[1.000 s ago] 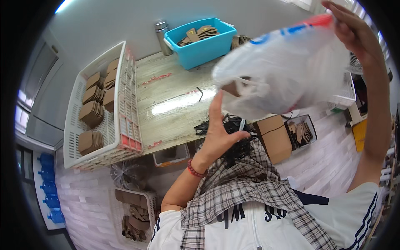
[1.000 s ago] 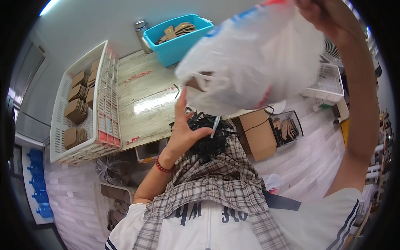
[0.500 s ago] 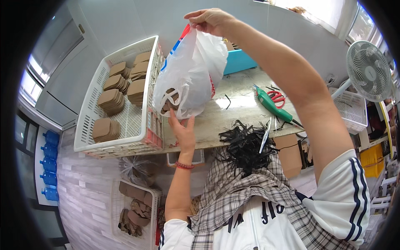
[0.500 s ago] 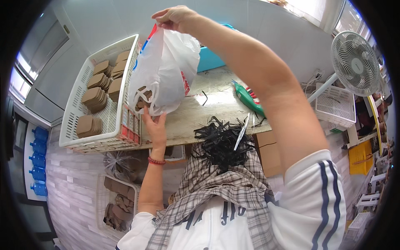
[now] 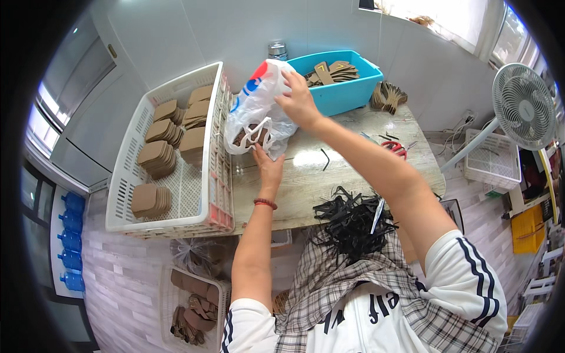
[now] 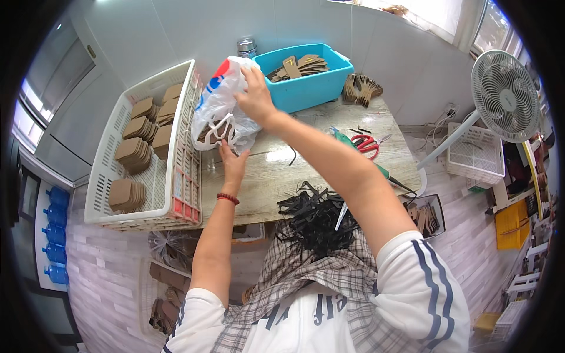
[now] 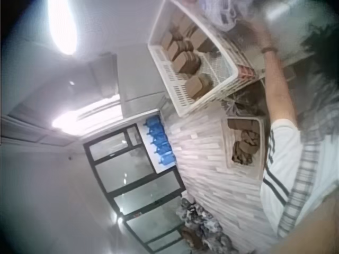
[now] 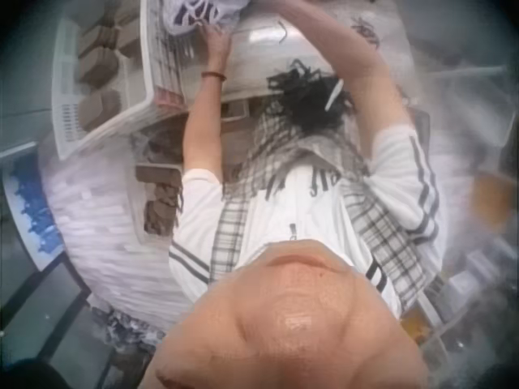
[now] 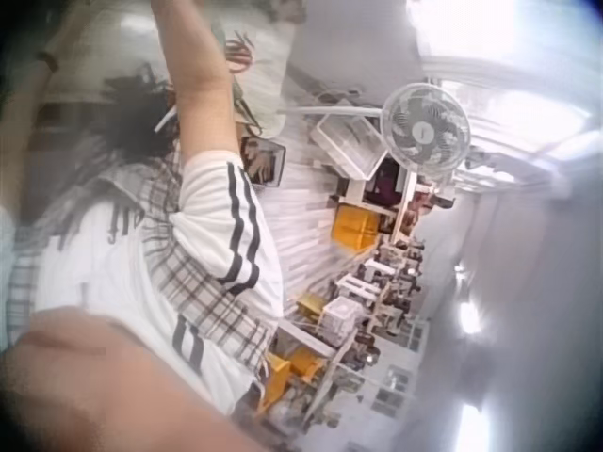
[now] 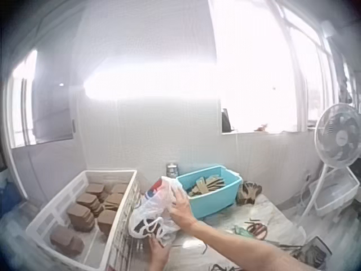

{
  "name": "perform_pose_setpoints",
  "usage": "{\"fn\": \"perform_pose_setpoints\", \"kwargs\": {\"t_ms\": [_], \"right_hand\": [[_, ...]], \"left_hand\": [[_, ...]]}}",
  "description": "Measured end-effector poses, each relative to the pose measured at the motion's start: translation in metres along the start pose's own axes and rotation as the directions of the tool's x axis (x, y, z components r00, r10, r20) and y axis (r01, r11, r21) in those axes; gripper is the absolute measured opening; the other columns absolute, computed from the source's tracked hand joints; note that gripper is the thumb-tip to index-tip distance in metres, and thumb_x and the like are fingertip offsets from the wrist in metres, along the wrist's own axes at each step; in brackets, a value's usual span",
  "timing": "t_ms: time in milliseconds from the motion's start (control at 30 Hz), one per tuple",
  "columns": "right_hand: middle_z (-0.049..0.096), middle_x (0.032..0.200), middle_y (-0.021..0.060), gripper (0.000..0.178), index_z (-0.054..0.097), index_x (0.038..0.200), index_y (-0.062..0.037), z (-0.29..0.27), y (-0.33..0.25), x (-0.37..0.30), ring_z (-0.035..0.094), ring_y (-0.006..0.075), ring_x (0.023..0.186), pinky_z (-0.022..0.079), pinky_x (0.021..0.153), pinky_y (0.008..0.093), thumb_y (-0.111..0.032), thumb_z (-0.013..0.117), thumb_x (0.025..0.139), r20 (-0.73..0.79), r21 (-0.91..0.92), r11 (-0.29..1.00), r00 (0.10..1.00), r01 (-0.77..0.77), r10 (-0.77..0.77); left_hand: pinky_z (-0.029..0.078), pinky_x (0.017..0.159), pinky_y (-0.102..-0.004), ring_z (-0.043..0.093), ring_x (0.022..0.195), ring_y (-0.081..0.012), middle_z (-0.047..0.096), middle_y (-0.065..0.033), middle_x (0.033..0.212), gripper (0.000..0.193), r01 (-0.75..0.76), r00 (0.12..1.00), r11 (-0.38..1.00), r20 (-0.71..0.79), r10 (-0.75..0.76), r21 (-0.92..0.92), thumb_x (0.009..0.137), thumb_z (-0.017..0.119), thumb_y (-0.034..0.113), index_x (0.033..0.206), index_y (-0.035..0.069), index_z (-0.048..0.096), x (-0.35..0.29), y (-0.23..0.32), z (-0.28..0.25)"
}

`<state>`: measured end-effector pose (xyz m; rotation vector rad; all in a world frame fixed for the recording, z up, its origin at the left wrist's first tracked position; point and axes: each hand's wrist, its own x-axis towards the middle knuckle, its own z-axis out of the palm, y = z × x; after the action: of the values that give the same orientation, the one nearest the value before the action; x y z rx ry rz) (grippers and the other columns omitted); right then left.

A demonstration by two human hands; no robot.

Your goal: The person uses a green rotary tool to trim the edges of small brown cardboard pieces. They handle the pieces one at a time, place trimmed items into a plastic bag, and occasionally move a blue bin to access more materials.

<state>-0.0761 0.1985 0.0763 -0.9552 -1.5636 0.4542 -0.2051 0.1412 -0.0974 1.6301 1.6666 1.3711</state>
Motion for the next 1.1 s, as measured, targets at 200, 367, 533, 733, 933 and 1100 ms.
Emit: {"fn": "perform_pose_setpoints", "kwargs": {"t_ms": [200,367,533,733,933,1100], "right_hand": [[0.054,0.121,0.0137,0.037,0.058,0.115,-0.0040,-0.008,-0.003,-0.096,0.059,0.0279,0.105,0.051,0.085,0.0341,0.002,0.062,0.079,0.125,-0.144,0.986,0.990,0.085,-0.067],[0.061,0.108,0.0117,0.024,0.064,0.102,-0.0045,0.019,0.002,-0.103,0.061,0.0308,0.097,0.051,0.080,0.0352,0.003,0.060,0.080,0.279,-0.129,0.961,0.939,0.243,-0.200],[0.063,0.103,0.0104,0.018,0.065,0.093,-0.0046,0.023,0.002,-0.092,0.061,0.0305,0.095,0.051,0.079,0.0352,0.003,0.060,0.078,0.237,-0.125,0.926,0.917,0.356,-0.321],[0.066,0.083,0.0115,0.020,0.063,0.087,-0.0042,0.038,0.001,-0.104,0.064,0.0258,0.081,0.049,0.074,0.0321,0.006,0.051,0.075,0.434,0.103,0.993,0.901,-0.062,0.011],[0.055,0.093,0.0158,0.022,0.055,0.094,0.0000,0.055,0.016,-0.090,0.057,0.0274,0.084,0.048,0.075,0.0324,0.007,0.045,0.076,0.004,0.152,0.987,0.999,-0.048,0.048],[0.062,0.084,0.0121,0.004,0.063,0.082,-0.0081,0.011,-0.011,-0.070,0.062,0.0307,0.080,0.050,0.071,0.0368,-0.011,0.061,0.080,0.056,-0.145,0.987,0.996,0.073,-0.065]], "left_hand": [[0.047,0.084,-0.0381,0.060,0.096,-0.0317,0.054,-0.0209,0.117,0.061,-0.006,0.989,0.998,0.149,-0.004,0.068,0.076,0.069,0.015,0.129,-0.007,0.048,-0.024,0.022,-0.056],[0.047,0.086,-0.0427,0.060,0.099,-0.0370,0.060,-0.0213,0.109,0.043,-0.031,0.974,0.945,0.224,-0.045,0.324,0.079,0.065,0.019,0.116,-0.002,0.059,-0.034,0.042,-0.087],[0.048,0.073,-0.0421,0.060,0.083,-0.0343,0.060,-0.0144,0.093,0.014,-0.310,0.940,0.951,-0.146,0.309,0.020,0.082,0.055,0.001,0.095,0.002,0.061,-0.036,0.111,-0.100],[0.040,0.094,-0.0419,0.049,0.107,-0.0343,0.049,-0.0172,0.109,0.021,-0.366,0.876,0.914,-0.267,0.401,0.173,0.075,0.050,-0.010,0.093,-0.001,0.056,-0.022,0.076,-0.086],[0.034,0.099,-0.0446,0.048,0.111,-0.0354,0.053,-0.0156,0.102,0.026,-0.319,0.876,0.867,-0.230,0.424,0.383,0.072,0.055,-0.006,0.097,0.002,0.057,-0.029,0.085,-0.081],[0.039,0.087,-0.0431,0.053,0.094,-0.0313,0.058,-0.0121,0.091,0.015,-0.370,0.879,0.837,-0.141,0.456,0.404,0.075,0.053,-0.006,0.085,0.003,0.060,-0.034,0.077,-0.102]]}}
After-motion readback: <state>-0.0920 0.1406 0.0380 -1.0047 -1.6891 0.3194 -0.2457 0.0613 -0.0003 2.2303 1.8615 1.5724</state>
